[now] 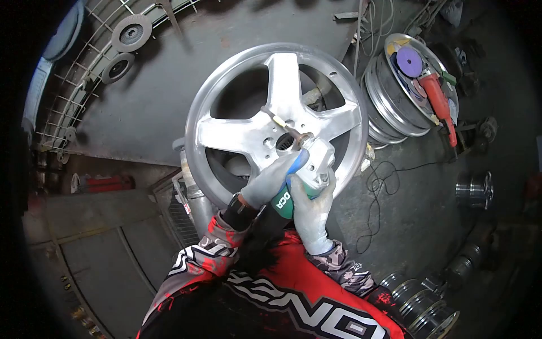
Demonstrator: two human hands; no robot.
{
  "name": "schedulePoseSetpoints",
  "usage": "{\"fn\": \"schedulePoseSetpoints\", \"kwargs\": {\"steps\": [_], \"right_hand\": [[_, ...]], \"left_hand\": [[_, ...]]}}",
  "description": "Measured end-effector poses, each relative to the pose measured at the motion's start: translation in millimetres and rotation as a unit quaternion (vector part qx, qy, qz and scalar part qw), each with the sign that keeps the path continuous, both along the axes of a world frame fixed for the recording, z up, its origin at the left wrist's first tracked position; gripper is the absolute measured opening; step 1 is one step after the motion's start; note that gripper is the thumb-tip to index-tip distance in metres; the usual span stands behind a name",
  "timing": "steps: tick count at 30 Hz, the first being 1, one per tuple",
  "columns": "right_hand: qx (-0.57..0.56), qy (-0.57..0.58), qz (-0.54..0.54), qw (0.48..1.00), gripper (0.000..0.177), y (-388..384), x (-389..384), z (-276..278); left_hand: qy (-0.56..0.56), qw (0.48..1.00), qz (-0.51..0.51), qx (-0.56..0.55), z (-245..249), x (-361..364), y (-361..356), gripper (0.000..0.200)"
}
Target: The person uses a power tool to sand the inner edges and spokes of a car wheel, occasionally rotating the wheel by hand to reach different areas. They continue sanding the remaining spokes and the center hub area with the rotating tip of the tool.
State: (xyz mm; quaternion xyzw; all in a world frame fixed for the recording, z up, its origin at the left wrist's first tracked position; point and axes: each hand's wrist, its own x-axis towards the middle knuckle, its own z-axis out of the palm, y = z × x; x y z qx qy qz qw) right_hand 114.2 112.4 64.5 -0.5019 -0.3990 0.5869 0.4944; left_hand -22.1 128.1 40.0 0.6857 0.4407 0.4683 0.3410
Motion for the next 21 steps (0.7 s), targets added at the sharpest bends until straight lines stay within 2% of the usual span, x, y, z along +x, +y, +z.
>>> {"fn": "schedulePoseSetpoints", "kwargs": {"steps": [3,5,7,10,11,12,13,14,17,19,21], "right_hand": [[0.019,-0.025,0.005,1.0,0.062,-9.9,-1.3,-5.4],[-0.029,0.004,0.059,0.998,0.056,-13.0,-2.1,7.6],[-0.05,0.037,0.053,0.997,0.053,-11.6,-0.5,7.9],[-0.096,0.033,0.066,0.993,0.052,-8.3,5.0,-3.4],[-0.094,0.078,0.037,0.992,0.053,-6.4,4.5,-9.1],[-0.092,0.122,0.007,0.988,0.054,-4.1,4.4,-14.1],[-0.092,0.123,0.005,0.988,0.054,-0.6,6.0,-18.5],[-0.099,0.121,-0.011,0.988,0.055,3.5,8.4,-22.5],[-0.101,0.139,-0.021,0.985,0.056,6.9,8.6,-22.3],[-0.106,0.127,-0.006,0.986,0.039,1.2,6.5,-24.1],[-0.113,0.135,0.007,0.984,0.035,-8.5,6.4,-35.2]], "left_hand": [[0.04,0.999,0.021,0.018,-11.8,-3.4,-10.7,0.043],[0.05,0.998,0.023,0.022,-16.5,-4.1,-14.9,0.041],[0.04,0.997,0.022,-0.068,-17.1,-2.5,-14.1,0.039],[0.05,0.992,0.02,-0.115,-14.7,2.8,-8.6,0.04],[0.052,0.992,0.018,-0.115,-13.2,4.0,-4.3,0.04],[0.103,0.989,0.004,-0.102,-6.8,5.3,2.7,0.04],[0.154,0.984,-0.01,-0.088,-3.6,7.1,9.6,0.039],[0.157,0.986,-0.014,-0.05,-9.7,9.4,16.7,0.039],[0.166,0.986,-0.004,-0.026,-10.8,12.2,21.7,0.039],[0.193,0.979,-0.004,-0.069,-11.0,10.9,15.0,0.039],[0.22,0.969,-0.004,-0.112,-10.4,8.3,4.0,0.04]]}}
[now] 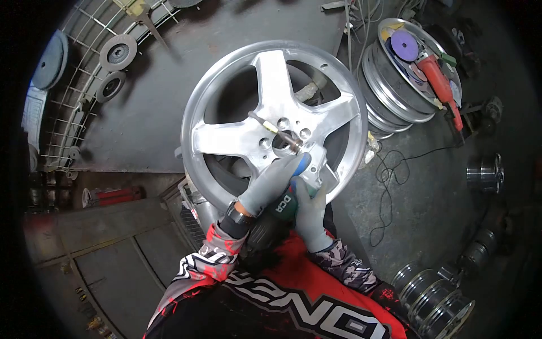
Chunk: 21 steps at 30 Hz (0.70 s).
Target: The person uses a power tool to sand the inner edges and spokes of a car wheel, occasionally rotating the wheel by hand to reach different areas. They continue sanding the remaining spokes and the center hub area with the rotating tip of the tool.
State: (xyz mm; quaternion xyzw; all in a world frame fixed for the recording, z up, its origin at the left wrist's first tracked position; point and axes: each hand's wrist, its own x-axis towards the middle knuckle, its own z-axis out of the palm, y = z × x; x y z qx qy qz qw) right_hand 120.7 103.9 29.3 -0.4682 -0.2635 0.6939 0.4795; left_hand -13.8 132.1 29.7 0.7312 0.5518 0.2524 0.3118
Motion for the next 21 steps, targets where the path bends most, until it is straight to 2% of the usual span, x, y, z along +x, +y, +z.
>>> {"fn": "schedulePoseSetpoints", "kwargs": {"steps": [2,5,6,7,8,9,10,11,12,13,14,15,16,17,18,20,21], "right_hand": [[-0.005,0.008,0.009,1.0,0.032,-4.4,2.2,-8.9],[-0.058,0.064,0.038,0.996,0.028,-2.1,9.7,-10.0],[0.195,-0.188,0.089,0.958,0.029,1.9,15.8,-8.6],[0.423,-0.415,0.128,0.795,0.03,4.5,18.8,-7.1],[0.423,-0.416,0.129,0.795,0.03,5.4,15.9,-5.9],[0.232,-0.187,0.079,0.951,0.032,7.3,8.6,0.3],[0.015,0.063,0.02,0.998,0.034,8.2,5.1,3.5],[0.014,0.062,0.021,0.998,0.034,7.1,6.9,2.7],[0.119,-0.073,0.08,0.987,0.037,5.7,9.7,0.3],[0.219,-0.205,0.136,0.944,0.039,4.4,11.3,-2.7],[0.218,-0.203,0.135,0.945,0.039,2.9,10.8,-10.7],[0.063,0.01,0.093,0.994,0.041,1.9,7.0,-17.0],[-0.096,0.223,0.044,0.969,0.042,0.6,4.5,-21.2],[-0.097,0.224,0.045,0.969,0.042,-1.5,4.8,-23.0],[-0.087,0.228,0.052,0.968,0.039,-1.1,2.3,-12.8],[-0.077,0.231,0.058,0.968,0.038,0.0,2.6,-8.0],[0.024,0.166,0.082,0.982,0.043,1.4,5.9,-11.6]], "left_hand": [[-0.051,0.998,0.035,0.005,0.8,-0.2,-9.5,0.038],[-0.009,0.999,0.041,0.021,2.9,1.8,-11.1,0.035],[-0.009,0.999,0.041,0.021,4.6,2.8,-7.2,0.035],[0.009,1.0,0.029,-0.01,6.8,5.0,0.7,0.033],[0.027,0.999,0.015,-0.041,7.6,7.1,6.8,0.032],[0.026,0.999,0.015,-0.041,6.2,8.4,10.3,0.032],[0.015,0.999,0.017,-0.039,3.9,9.5,13.4,0.031],[0.003,0.999,0.02,-0.037,2.4,10.3,14.4,0.031],[0.003,0.999,0.021,-0.037,2.6,10.4,11.6,0.031],[0.025,0.998,0.03,-0.04,3.6,9.4,6.0,0.032],[0.047,0.997,0.039,-0.044,4.4,9.0,2.0,0.033],[0.048,0.997,0.039,-0.045,4.6,9.1,-0.5,0.033],[0.015,0.991,0.074,-0.109,5.2,9.1,-3.1,0.033],[-0.018,0.979,0.109,-0.172,6.0,9.0,-4.3,0.033],[-0.017,0.979,0.11,-0.171,6.6,10.3,-2.3,0.033],[-0.056,0.947,0.177,-0.263,7.5,15.0,5.4,0.032],[-0.056,0.947,0.177,-0.262,7.3,14.3,8.5,0.032]]}}
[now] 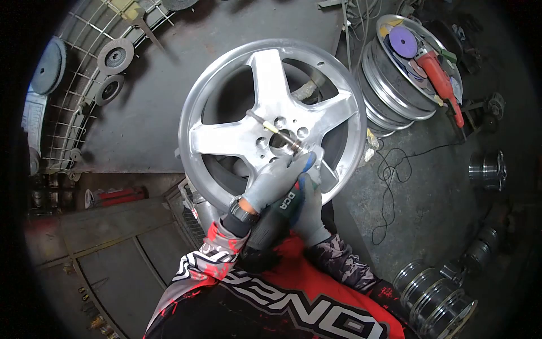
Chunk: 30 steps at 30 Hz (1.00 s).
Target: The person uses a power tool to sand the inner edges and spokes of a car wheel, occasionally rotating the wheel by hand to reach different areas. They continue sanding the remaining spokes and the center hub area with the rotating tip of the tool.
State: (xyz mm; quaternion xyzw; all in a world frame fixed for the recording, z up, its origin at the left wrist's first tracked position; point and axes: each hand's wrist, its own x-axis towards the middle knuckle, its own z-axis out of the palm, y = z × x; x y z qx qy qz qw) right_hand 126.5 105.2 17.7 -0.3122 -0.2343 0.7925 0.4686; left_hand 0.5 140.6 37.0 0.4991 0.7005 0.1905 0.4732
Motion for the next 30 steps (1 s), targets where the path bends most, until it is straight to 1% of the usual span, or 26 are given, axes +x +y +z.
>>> {"fn": "schedulePoseSetpoints", "kwargs": {"steps": [1,2,3,5,6,7,8,9,11,12,14,15,17,18,19,20,21,22,23,24,25,26,27,28,29,30], "right_hand": [[0.107,-0.059,0.005,0.992,0.049,0.9,3.0,-4.6],[0.108,-0.059,0.005,0.992,0.049,2.2,6.0,-11.9],[0.121,-0.089,0.027,0.988,0.051,5.2,8.2,-16.8],[0.133,-0.119,0.048,0.983,0.053,4.9,11.7,-24.7],[0.022,-0.033,0.043,0.998,0.055,2.8,7.1,-22.6],[-0.091,0.055,0.037,0.994,0.056,0.9,4.3,-21.6],[-0.091,0.057,0.039,0.993,0.056,-2.2,5.0,-27.4],[-0.091,0.057,0.052,0.993,0.057,-5.6,4.4,-32.4],[-0.09,0.058,0.064,0.992,0.058,-7.5,7.3,-40.7],[-0.095,0.082,0.069,0.99,0.058,-6.4,7.6,-35.7],[-0.099,0.105,0.077,0.987,0.059,-2.2,6.9,-34.0],[-0.099,0.085,0.049,0.99,0.06,1.1,6.8,-36.6],[-0.099,0.064,0.021,0.993,0.061,2.5,12.5,-45.7],[0.198,-0.224,-0.012,0.954,0.06,2.2,19.1,-51.3],[0.461,-0.471,-0.043,0.751,0.061,1.0,23.5,-57.2],[0.463,-0.47,-0.04,0.751,0.061,-0.9,25.0,-64.1],[0.41,-0.398,0.006,0.821,0.066,-2.9,23.8,-67.3],[0.351,-0.32,0.052,0.878,0.074,-3.6,21.6,-68.6],[0.353,-0.318,0.053,0.878,0.074,-2.8,17.0,-58.1],[0.116,-0.104,0.038,0.987,0.08,-2.5,10.7,-38.4],[-0.135,0.121,0.018,0.983,0.087,-2.7,7.3,-27.3],[-0.134,0.12,0.021,0.983,0.087,-2.6,7.0,-27.7],[-0.028,0.035,0.021,0.999,0.089,-2.1,7.7,-29.6],[0.079,-0.051,0.02,0.995,0.09,-1.4,9.2,-31.8],[0.081,-0.053,0.023,0.995,0.09,-0.8,11.3,-34.0],[0.269,-0.243,-0.017,0.932,0.065,0.0,13.8,-36.3]], "left_hand": [[0.049,0.99,-0.087,0.095,-1.2,-1.2,2.7,0.033],[0.097,0.962,-0.172,0.188,-3.0,-1.8,4.1,0.034],[0.097,0.962,-0.172,0.188,-7.0,-1.7,4.8,0.034],[0.056,0.986,-0.114,0.108,-15.6,-0.8,6.0,0.034],[0.057,0.986,-0.113,0.107,-10.0,0.2,4.3,0.034],[0.048,0.994,-0.066,0.066,-1.6,1.3,-0.9,0.034],[0.039,0.999,-0.018,0.024,3.6,1.8,-6.0,0.034],[0.04,0.999,-0.018,0.024,3.3,0.5,-10.8,0.034],[0.076,0.987,-0.063,0.129,0.3,-2.6,-16.6,0.067],[0.076,0.987,-0.063,0.129,-5.0,-1.5,-15.4,0.067],[0.078,0.992,-0.05,0.082,-16.8,2.2,-8.6,0.042],[0.078,0.992,-0.049,0.082,-11.8,2.1,-2.5,0.042],[0.075,0.981,-0.15,0.099,9.7,2.3,9.4,0.046],[0.075,0.981,-0.149,0.1,18.8,3.9,10.1,0.046],[0.081,0.988,-0.117,0.055,27.5,5.3,10.7,0.043],[0.087,0.993,-0.085,0.009,30.9,6.3,11.4,0.04],[0.087,0.993,-0.083,0.009,15.6,5.8,6.6,0.04],[0.102,0.992,-0.066,0.041,-12.6,4.6,-2.2,0.046],[0.117,0.989,-0.05,0.073,-27.5,3.9,-6.5,0.053],[0.117,0.989,-0.048,0.073,-15.0,5.1,-4.2,0.053],[0.078,0.996,-0.016,0.029,9.4,7.7,-0.1,0.062],[0.038,0.999,0.015,-0.015,22.9,8.4,3.3,0.071],[0.037,0.999,0.018,-0.013,13.6,6.5,5.3,0.071],[0.066,0.993,-0.072,0.058,-0.1,4.2,7.6,0.078],[0.096,0.974,-0.16,0.128,-13.2,3.6,8.7,0.085],[0.094,0.975,-0.156,0.13,-7.4,5.5,10.4,0.085]]}}
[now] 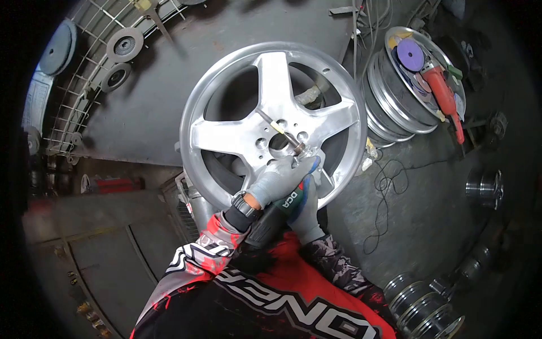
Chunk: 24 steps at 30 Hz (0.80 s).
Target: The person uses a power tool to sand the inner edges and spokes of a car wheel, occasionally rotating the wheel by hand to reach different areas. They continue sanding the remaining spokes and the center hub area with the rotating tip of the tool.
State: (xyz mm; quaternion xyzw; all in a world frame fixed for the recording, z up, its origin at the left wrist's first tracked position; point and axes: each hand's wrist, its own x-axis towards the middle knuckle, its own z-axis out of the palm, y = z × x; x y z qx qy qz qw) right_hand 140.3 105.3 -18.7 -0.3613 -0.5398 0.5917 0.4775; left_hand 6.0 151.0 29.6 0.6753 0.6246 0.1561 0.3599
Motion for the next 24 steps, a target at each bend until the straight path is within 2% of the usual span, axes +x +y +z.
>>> {"fn": "schedulePoseSetpoints", "kwargs": {"steps": [1,2,4,5,6,7,8,9,11,13,16,21,24], "right_hand": [[0.2,-0.182,-0.043,0.962,0.045,1.7,2.7,-2.3],[0.203,-0.181,-0.039,0.962,0.045,3.0,5.8,-5.7],[0.15,-0.176,0.061,0.971,0.09,3.1,8.7,-6.4],[0.151,-0.175,0.064,0.971,0.09,0.9,6.1,-6.6],[-0.009,-0.052,0.071,0.996,0.092,-2.5,-0.1,-1.0],[-0.17,0.072,0.074,0.98,0.094,-4.6,-3.6,4.1],[-0.168,0.071,0.075,0.98,0.094,-3.6,-3.5,7.3],[-0.134,0.038,0.07,0.988,0.094,-1.8,-2.7,9.8],[-0.097,0.001,0.066,0.993,0.095,1.2,1.8,7.9],[0.099,-0.154,0.047,0.982,0.089,1.1,7.6,-4.0],[0.105,-0.189,0.068,0.974,0.086,-6.5,9.0,-13.0],[-0.031,-0.048,0.108,0.993,0.079,-15.3,0.2,-0.5],[-0.125,0.078,0.113,0.983,0.075,-10.4,-4.8,13.0]], "left_hand": [[-0.024,0.993,0.085,-0.079,12.3,2.6,2.3,0.084],[-0.048,0.972,0.168,-0.157,19.3,4.0,3.9,0.083],[-0.046,0.972,0.18,-0.145,21.6,4.8,-4.0,0.085],[-0.043,0.972,0.189,-0.134,22.2,4.2,-7.2,0.086],[-0.043,0.971,0.191,-0.133,22.2,4.0,-7.3,0.086],[-0.057,0.975,0.185,-0.113,21.7,5.0,-6.8,0.087],[-0.072,0.977,0.177,-0.092,21.3,6.0,-5.6,0.088],[-0.073,0.977,0.177,-0.091,21.3,5.7,-2.5,0.088],[-0.023,0.972,0.16,-0.173,20.6,4.4,5.0,0.089],[-0.033,0.973,0.175,-0.148,8.9,5.6,1.2,0.087],[-0.05,0.973,0.195,-0.115,17.0,2.9,-12.0,0.085],[-0.053,0.964,0.222,-0.138,22.3,-2.3,-23.0,0.082],[-0.046,0.977,0.173,-0.12,7.9,-3.4,-21.4,0.084]]}}
